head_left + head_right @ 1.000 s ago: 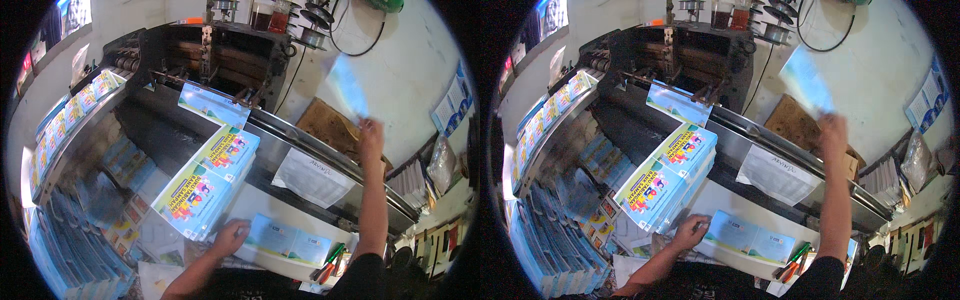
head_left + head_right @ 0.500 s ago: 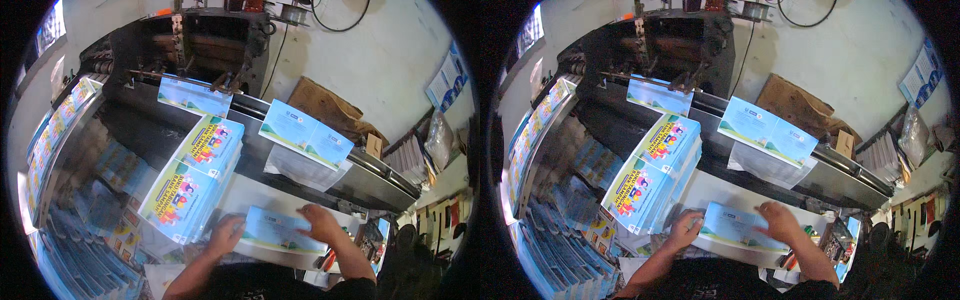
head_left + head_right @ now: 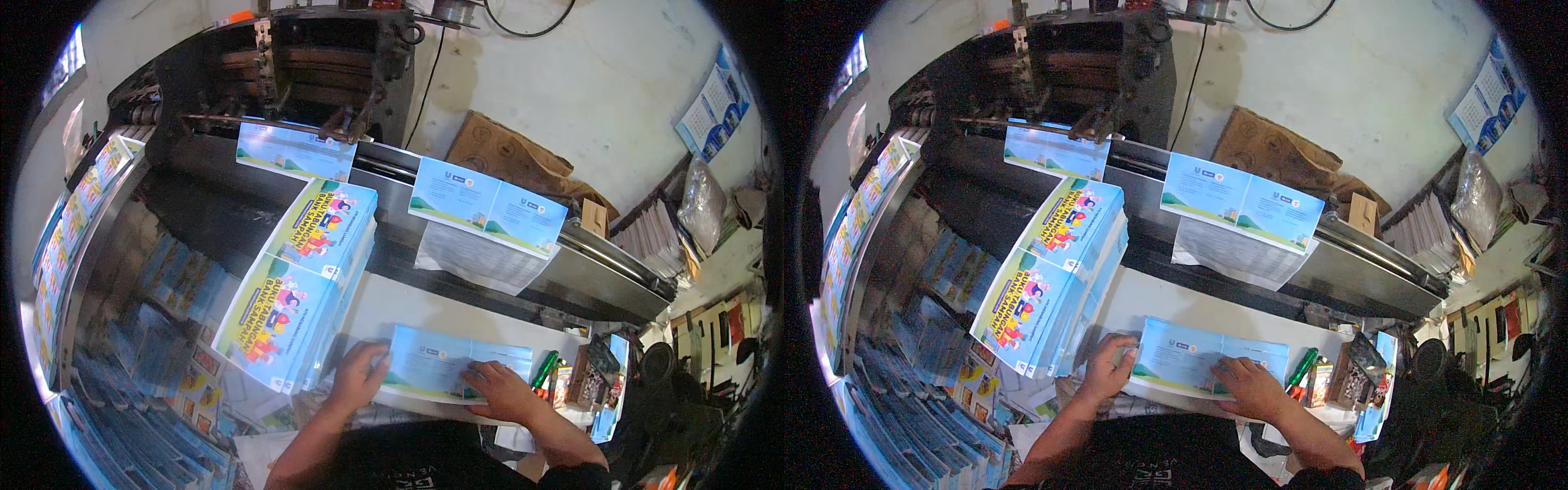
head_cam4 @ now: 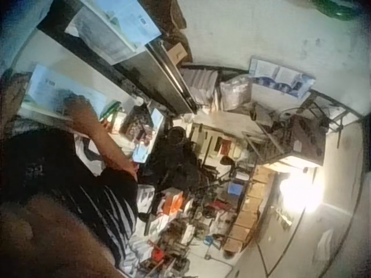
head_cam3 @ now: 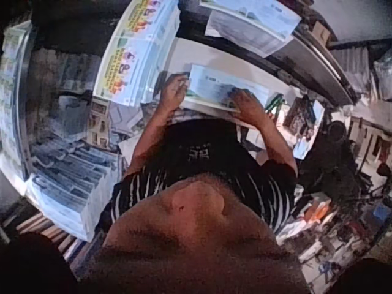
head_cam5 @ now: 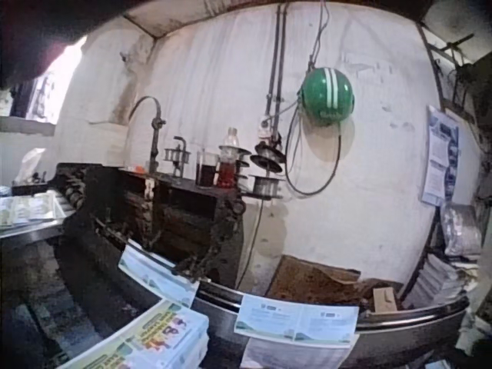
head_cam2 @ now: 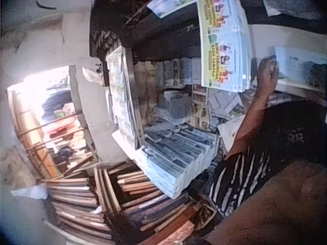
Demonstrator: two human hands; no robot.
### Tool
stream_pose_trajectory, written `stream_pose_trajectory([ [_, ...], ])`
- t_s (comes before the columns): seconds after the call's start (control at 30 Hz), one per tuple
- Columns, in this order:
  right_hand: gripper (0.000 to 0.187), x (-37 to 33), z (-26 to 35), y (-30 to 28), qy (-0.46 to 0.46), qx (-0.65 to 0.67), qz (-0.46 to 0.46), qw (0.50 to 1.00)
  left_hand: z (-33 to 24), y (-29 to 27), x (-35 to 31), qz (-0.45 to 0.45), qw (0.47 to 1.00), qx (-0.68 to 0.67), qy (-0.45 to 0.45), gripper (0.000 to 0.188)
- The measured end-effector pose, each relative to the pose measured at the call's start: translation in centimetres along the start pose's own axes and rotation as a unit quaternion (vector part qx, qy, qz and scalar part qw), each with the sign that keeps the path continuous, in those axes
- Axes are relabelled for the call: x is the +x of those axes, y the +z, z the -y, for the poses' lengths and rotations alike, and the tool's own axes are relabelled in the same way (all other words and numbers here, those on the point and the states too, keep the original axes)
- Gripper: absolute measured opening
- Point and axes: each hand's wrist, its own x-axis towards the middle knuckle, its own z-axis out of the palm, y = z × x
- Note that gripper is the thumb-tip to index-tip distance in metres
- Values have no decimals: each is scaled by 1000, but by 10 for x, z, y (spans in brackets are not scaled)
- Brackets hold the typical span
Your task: The person aligns and stacks printed paper sheets by hand, then inserts inner pages into covers and folds the booklets together on the work surface.
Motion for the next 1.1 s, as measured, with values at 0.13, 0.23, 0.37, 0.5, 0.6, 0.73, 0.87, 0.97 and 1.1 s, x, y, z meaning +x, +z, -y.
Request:
stream_pose_trajectory([
  [0.13, 72, 1, 3, -5, 1, 5, -5, 1000, 3, 1, -1, -8, 1000, -9, 1, 22],
  [0.23, 72, 1, 1, -4, -2, -1, -1, 1000, 4, 1, -1, -11, 1000, -14, 5, 22],
  [0.37, 73, 3, 3, -7, 9, 1, 25, 1000, 7, 0, -2, -7, 1000, -14, 7, 23],
  [0.5, 67, 3, 3, -8, 10, 12, 18, 1000, 5, 0, -1, -6, 1000, -27, 8, 24],
  [0.6, 54, 2, -8, -15, 17, 44, 50, 998, 9, 1, -3, -5, 1000, -27, 1, 24],
  [0.73, 26, 11, -23, -80, 19, 148, -2, 989, 8, 2, 1, 8, 1000, -22, 2, 25],
  [0.87, 15, 37, -68, -163, 85, 39, -154, 984, 15, 3, -3, -39, 998, -30, 25, 26],
  [0.97, 23, 74, -59, -230, 71, -89, -481, 869, 13, 0, -3, -18, 1000, -19, 16, 25],
  [1.1, 39, 125, -81, -252, 17, -239, -576, 782, 8, 0, 0, -3, 1000, 11, 25, 25],
])
